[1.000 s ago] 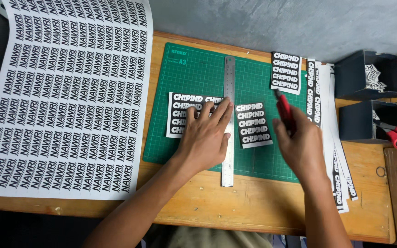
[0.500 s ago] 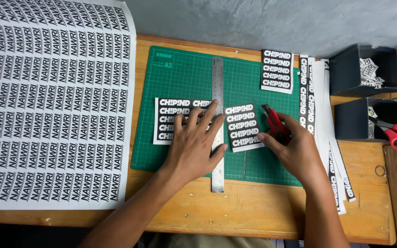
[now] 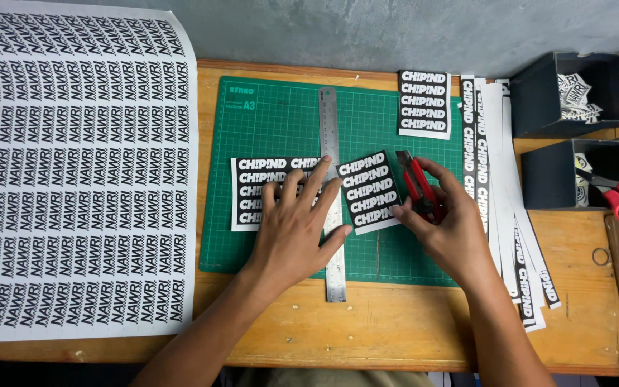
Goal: The person uses a metal ruler and a red utility knife to cut a sheet of printed stickers on a green cutting mat. They align the ruler and slice through the material to separate individual sticker units, then stack the cut pieces to the side.
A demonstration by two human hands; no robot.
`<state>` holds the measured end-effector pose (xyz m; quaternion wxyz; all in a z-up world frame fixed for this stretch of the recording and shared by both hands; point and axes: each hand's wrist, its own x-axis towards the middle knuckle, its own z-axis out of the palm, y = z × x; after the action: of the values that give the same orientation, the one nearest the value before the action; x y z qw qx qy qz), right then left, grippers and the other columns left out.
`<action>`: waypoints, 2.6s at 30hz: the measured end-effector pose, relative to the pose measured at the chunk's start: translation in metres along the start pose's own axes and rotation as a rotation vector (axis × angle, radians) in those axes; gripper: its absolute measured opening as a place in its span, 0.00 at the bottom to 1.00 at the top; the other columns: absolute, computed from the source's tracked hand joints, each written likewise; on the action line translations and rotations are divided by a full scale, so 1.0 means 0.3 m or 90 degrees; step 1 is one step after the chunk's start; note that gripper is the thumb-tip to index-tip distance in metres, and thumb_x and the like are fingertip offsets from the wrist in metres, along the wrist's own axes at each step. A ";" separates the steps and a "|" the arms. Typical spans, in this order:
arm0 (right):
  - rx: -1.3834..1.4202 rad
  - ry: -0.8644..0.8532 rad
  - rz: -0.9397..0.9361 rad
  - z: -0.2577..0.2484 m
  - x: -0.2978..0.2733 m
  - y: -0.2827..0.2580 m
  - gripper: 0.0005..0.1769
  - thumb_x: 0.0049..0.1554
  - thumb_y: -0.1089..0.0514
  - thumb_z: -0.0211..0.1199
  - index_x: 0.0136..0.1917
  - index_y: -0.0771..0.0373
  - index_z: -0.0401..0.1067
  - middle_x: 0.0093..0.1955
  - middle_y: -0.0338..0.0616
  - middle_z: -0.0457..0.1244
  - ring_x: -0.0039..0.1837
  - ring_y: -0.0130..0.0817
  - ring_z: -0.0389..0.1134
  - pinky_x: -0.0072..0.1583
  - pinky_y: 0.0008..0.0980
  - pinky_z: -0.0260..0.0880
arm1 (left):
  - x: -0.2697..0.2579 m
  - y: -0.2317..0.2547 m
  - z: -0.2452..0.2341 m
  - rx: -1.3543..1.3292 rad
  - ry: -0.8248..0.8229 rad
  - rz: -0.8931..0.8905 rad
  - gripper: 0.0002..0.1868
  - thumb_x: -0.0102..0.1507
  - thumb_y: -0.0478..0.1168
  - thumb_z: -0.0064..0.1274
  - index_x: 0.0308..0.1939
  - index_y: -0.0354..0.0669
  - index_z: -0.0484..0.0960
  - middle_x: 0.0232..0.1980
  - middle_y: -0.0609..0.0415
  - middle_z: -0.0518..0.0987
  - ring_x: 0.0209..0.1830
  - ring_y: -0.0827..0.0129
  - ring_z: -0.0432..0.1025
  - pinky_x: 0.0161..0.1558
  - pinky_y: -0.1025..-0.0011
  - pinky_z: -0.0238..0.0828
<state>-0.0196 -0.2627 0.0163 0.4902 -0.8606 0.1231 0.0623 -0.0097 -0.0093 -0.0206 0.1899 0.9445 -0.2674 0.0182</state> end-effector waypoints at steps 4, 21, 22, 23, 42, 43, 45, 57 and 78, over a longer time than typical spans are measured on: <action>0.206 0.010 0.019 -0.031 0.032 0.042 0.44 0.59 0.74 0.73 0.86 0.71 0.64 0.42 0.61 0.68 0.29 0.41 0.64 0.27 0.38 0.63 | 0.003 -0.023 0.010 -0.020 0.031 0.012 0.35 0.71 0.60 0.58 0.75 0.42 0.79 0.86 0.38 0.68 0.68 0.45 0.66 0.62 0.41 0.60; 0.023 0.164 -0.153 -0.002 -0.007 0.071 0.30 0.71 0.57 0.70 0.82 0.67 0.71 0.57 0.44 0.68 0.53 0.30 0.66 0.56 0.29 0.69 | -0.011 -0.126 0.045 0.048 0.024 -0.125 0.44 0.82 0.68 0.28 0.95 0.48 0.45 0.95 0.29 0.35 0.97 0.36 0.32 0.92 0.41 0.28; 0.025 0.164 -0.152 0.008 -0.012 0.068 0.30 0.71 0.57 0.70 0.82 0.67 0.71 0.57 0.44 0.68 0.53 0.30 0.66 0.56 0.29 0.69 | -0.009 -0.113 0.047 0.050 0.022 -0.125 0.44 0.82 0.68 0.28 0.95 0.48 0.45 0.95 0.29 0.35 0.97 0.36 0.32 0.92 0.41 0.28; 0.024 0.147 -0.146 0.017 -0.015 0.064 0.32 0.70 0.58 0.70 0.83 0.67 0.69 0.62 0.47 0.70 0.57 0.31 0.69 0.59 0.29 0.71 | -0.004 -0.100 0.050 0.029 0.034 -0.119 0.44 0.82 0.67 0.29 0.95 0.46 0.45 0.95 0.28 0.36 0.97 0.35 0.33 0.93 0.42 0.30; -0.153 0.126 -0.163 0.029 -0.026 0.003 0.47 0.59 0.74 0.75 0.89 0.68 0.66 0.63 0.71 0.73 0.61 0.69 0.77 0.60 0.62 0.77 | -0.001 0.017 -0.025 -0.286 -0.006 -0.146 0.51 0.70 0.31 0.56 0.94 0.36 0.47 0.94 0.20 0.37 0.94 0.23 0.26 0.84 0.25 0.17; -0.153 0.125 -0.163 0.026 -0.026 0.012 0.47 0.59 0.74 0.75 0.89 0.68 0.66 0.63 0.71 0.73 0.61 0.69 0.77 0.60 0.62 0.77 | -0.005 0.006 -0.038 -0.286 -0.006 -0.147 0.51 0.70 0.31 0.56 0.94 0.36 0.47 0.94 0.20 0.37 0.94 0.23 0.26 0.84 0.25 0.17; -0.130 0.128 -0.136 0.019 -0.026 0.030 0.45 0.58 0.71 0.78 0.86 0.70 0.69 0.58 0.72 0.73 0.58 0.72 0.78 0.56 0.62 0.77 | -0.009 -0.016 -0.064 -0.229 -0.044 -0.099 0.47 0.69 0.25 0.48 0.93 0.35 0.50 0.96 0.26 0.40 0.95 0.28 0.29 0.85 0.27 0.19; -0.304 0.030 -0.150 0.097 -0.008 0.089 0.29 0.57 0.52 0.83 0.71 0.46 0.85 0.53 0.43 0.79 0.56 0.53 0.81 0.53 0.48 0.81 | -0.024 -0.041 -0.021 -0.077 -0.097 -0.057 0.40 0.79 0.37 0.39 0.94 0.37 0.47 0.98 0.40 0.40 0.97 0.40 0.32 0.86 0.32 0.18; -0.429 0.023 -0.228 0.105 -0.004 0.132 0.30 0.60 0.38 0.78 0.75 0.33 0.83 0.45 0.33 0.75 0.48 0.50 0.78 0.47 0.49 0.77 | -0.075 -0.032 -0.043 -0.096 -0.113 0.010 0.56 0.72 0.60 0.61 0.91 0.29 0.52 0.97 0.36 0.46 0.96 0.35 0.40 0.88 0.37 0.37</action>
<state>-0.0310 -0.2547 -0.0325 0.1809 -0.9824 -0.0475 -0.0028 -0.0232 0.0141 -0.0150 0.2357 0.9234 -0.2909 -0.0840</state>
